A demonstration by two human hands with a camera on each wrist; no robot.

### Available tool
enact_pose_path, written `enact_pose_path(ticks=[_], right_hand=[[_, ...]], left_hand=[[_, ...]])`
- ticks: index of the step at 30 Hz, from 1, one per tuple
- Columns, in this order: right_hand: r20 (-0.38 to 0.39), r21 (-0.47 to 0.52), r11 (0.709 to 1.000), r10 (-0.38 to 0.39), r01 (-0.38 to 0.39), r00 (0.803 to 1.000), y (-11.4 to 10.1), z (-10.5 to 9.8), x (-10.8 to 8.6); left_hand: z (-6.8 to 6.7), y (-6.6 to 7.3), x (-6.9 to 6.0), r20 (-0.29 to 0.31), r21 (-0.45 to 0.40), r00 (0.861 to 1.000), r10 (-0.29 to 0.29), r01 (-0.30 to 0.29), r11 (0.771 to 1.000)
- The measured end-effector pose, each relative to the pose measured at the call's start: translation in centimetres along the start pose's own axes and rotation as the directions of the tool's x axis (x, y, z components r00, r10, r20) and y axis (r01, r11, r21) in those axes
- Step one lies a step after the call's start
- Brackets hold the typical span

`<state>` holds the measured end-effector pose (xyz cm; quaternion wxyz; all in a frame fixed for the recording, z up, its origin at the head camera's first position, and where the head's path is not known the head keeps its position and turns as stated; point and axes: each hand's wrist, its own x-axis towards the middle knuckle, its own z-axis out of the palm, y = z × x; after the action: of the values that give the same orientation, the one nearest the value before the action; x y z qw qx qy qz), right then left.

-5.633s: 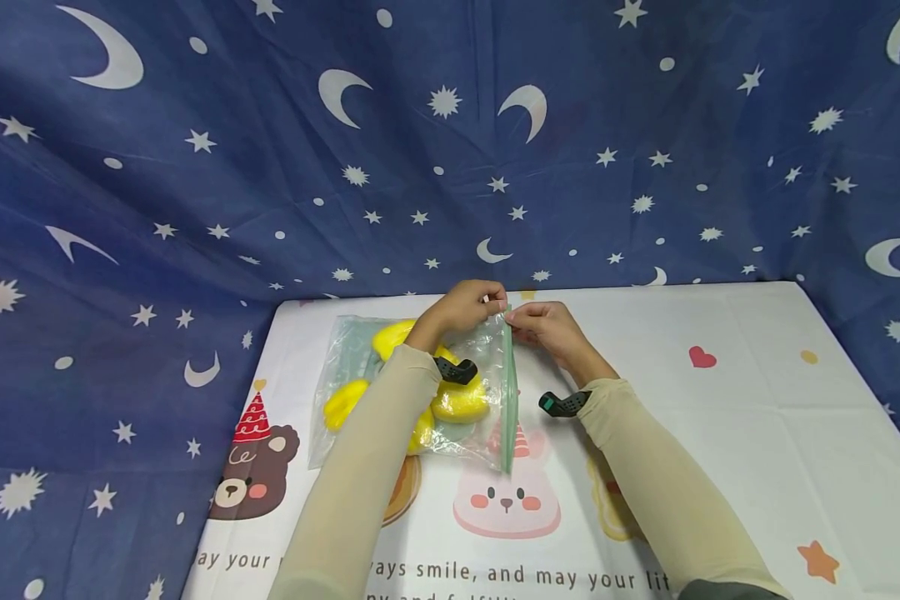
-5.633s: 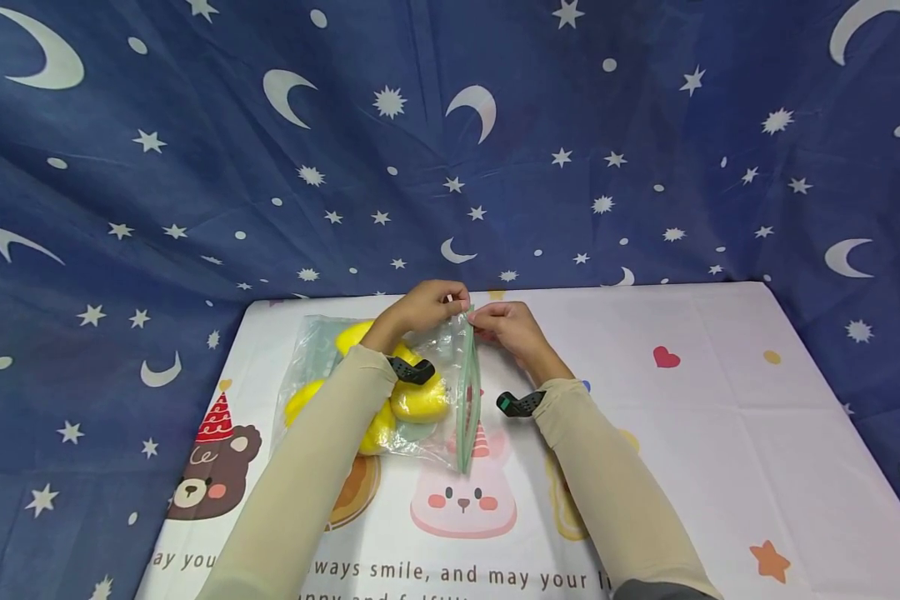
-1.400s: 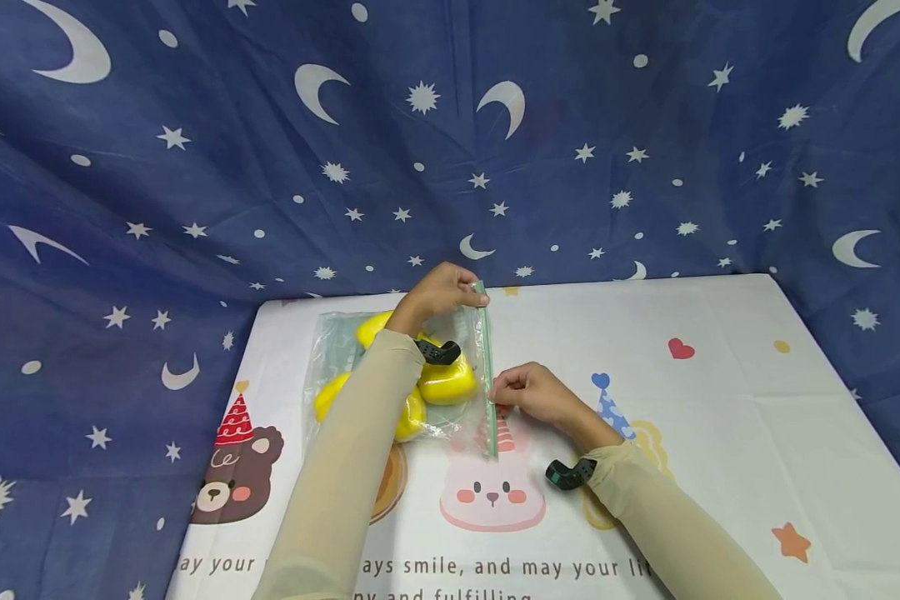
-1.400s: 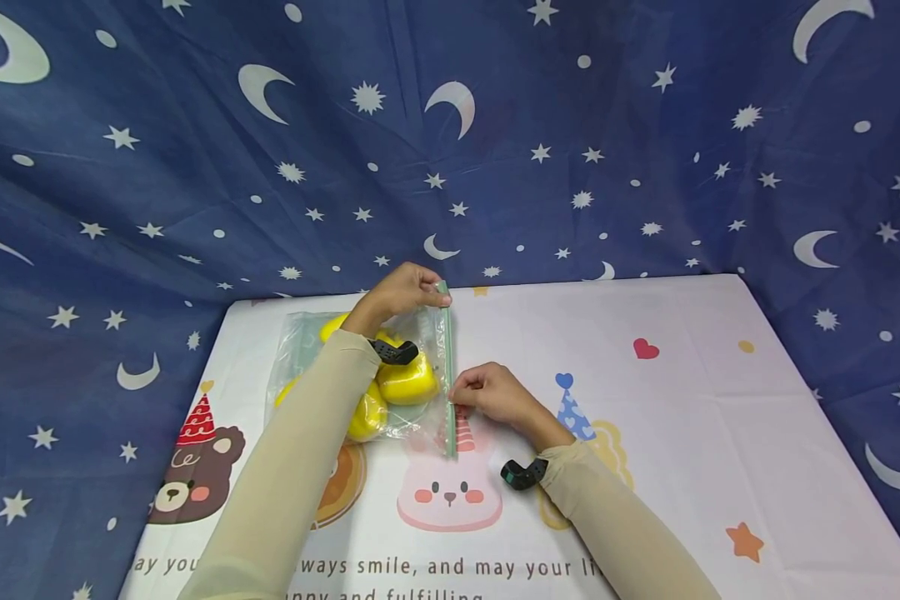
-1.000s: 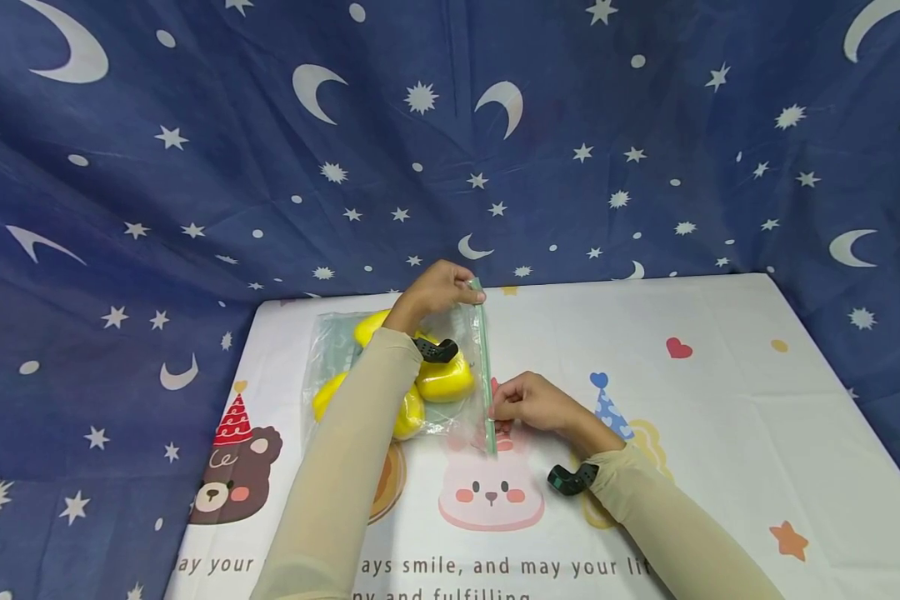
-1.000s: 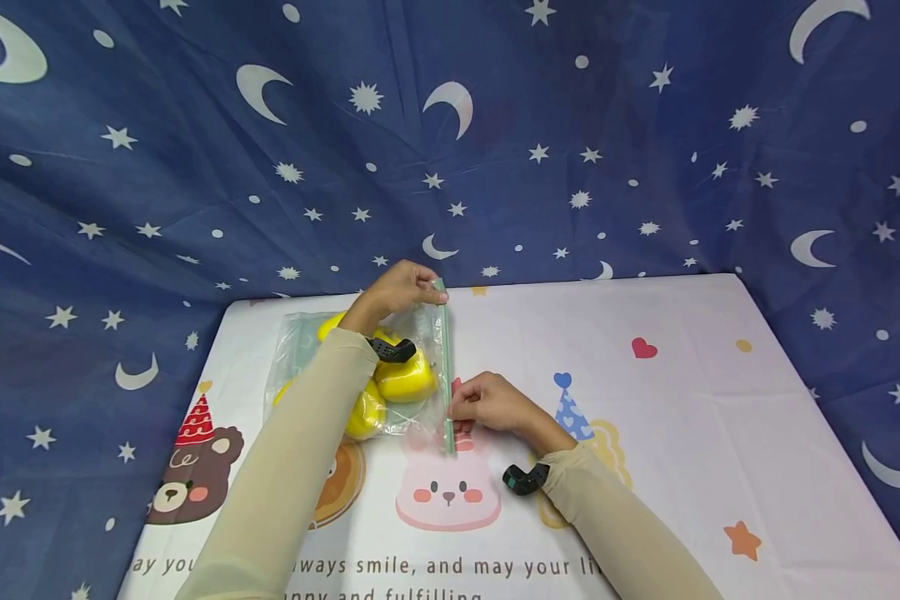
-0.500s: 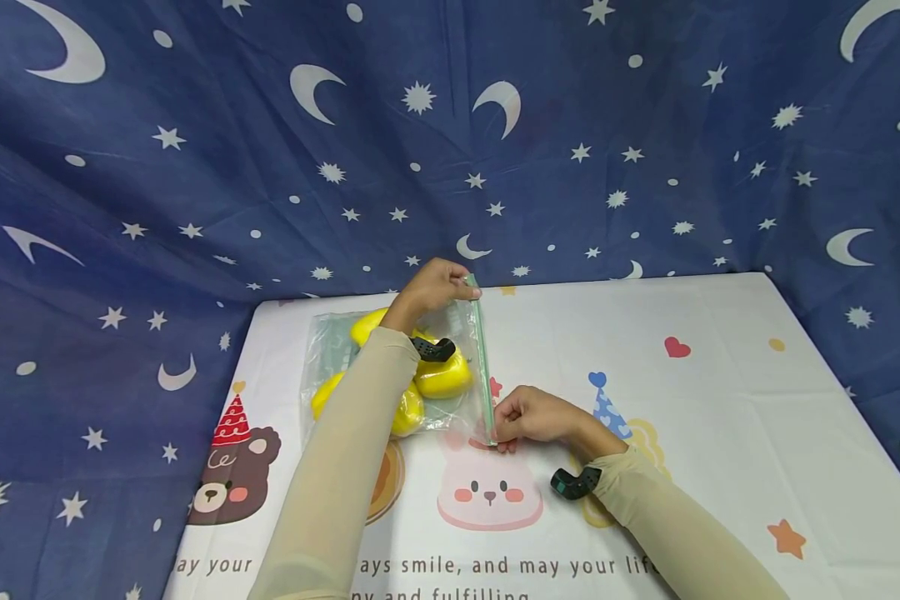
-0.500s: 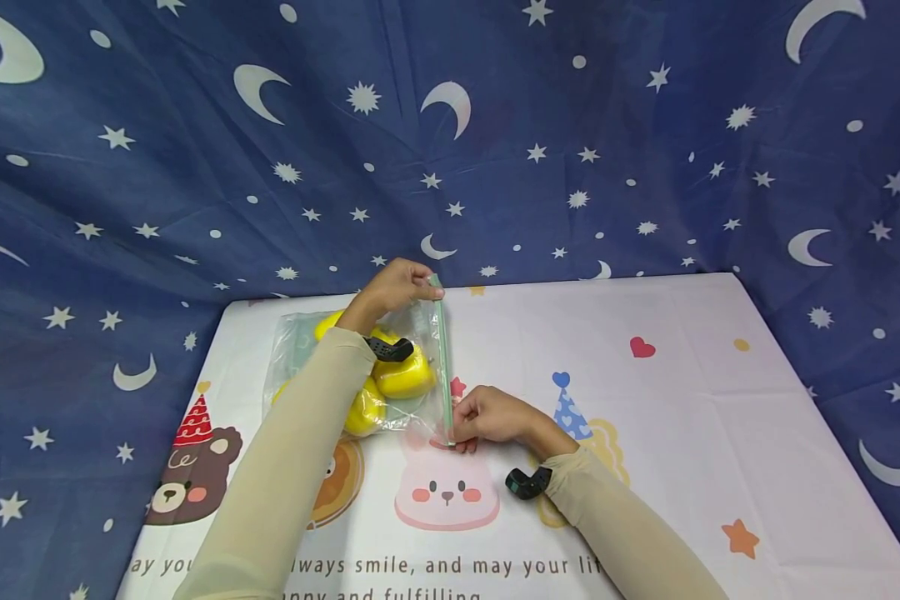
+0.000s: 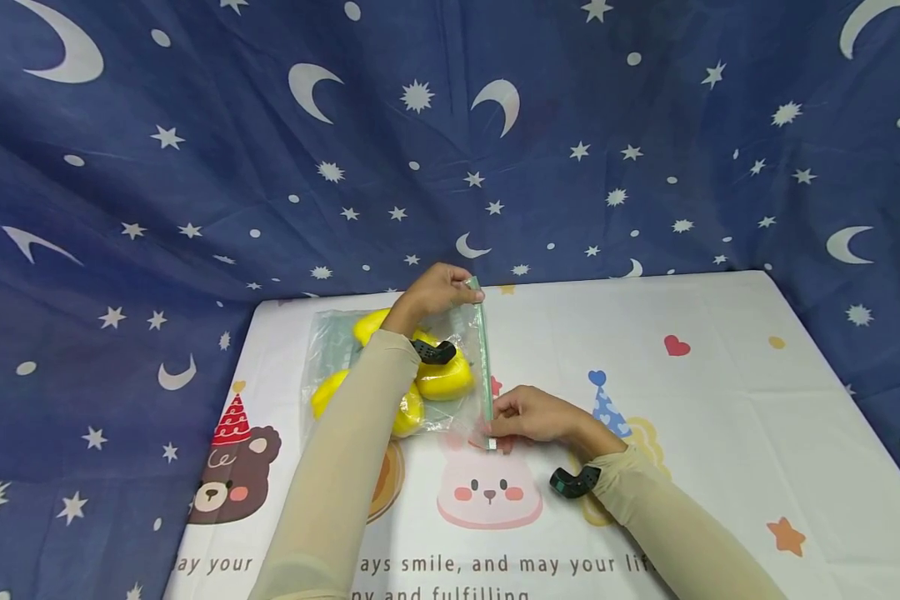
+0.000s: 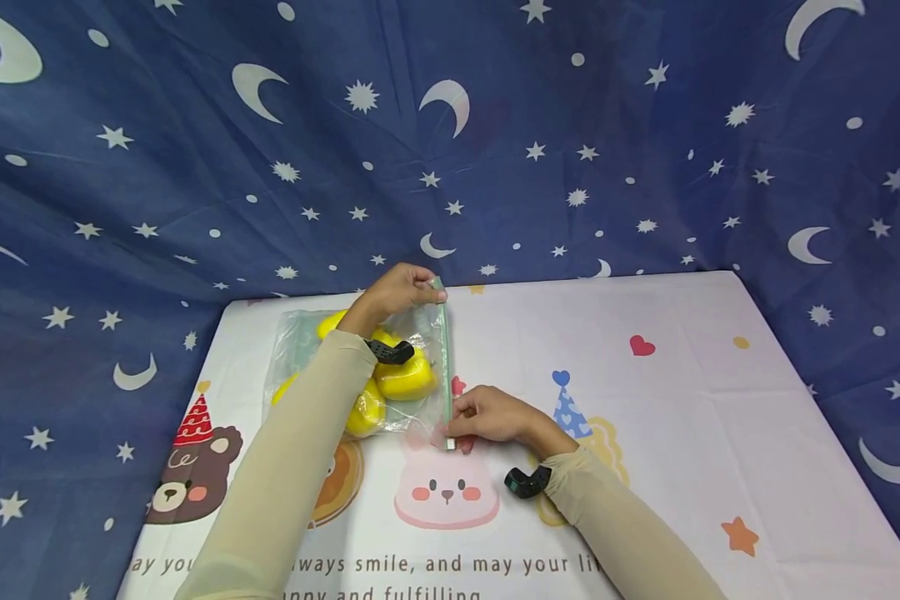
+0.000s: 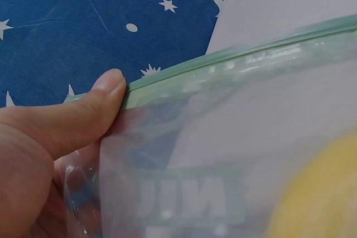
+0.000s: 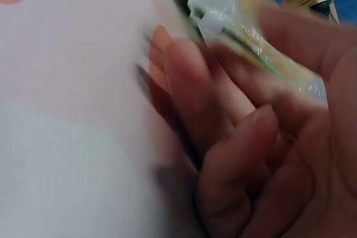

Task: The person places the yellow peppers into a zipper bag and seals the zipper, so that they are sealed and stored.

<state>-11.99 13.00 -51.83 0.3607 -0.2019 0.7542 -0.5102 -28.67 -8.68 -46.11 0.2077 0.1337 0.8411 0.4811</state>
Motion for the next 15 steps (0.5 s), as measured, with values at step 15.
enact_pose_path(ticks=[15], right_hand=[[-0.414, 0.211, 0.977, 0.051, 0.041, 0.909, -0.6, -0.4, 1.1]], left_hand=[[-0.4, -0.2, -1.3, 0.071, 0.127, 0.997, 0.007, -0.016, 0.992]])
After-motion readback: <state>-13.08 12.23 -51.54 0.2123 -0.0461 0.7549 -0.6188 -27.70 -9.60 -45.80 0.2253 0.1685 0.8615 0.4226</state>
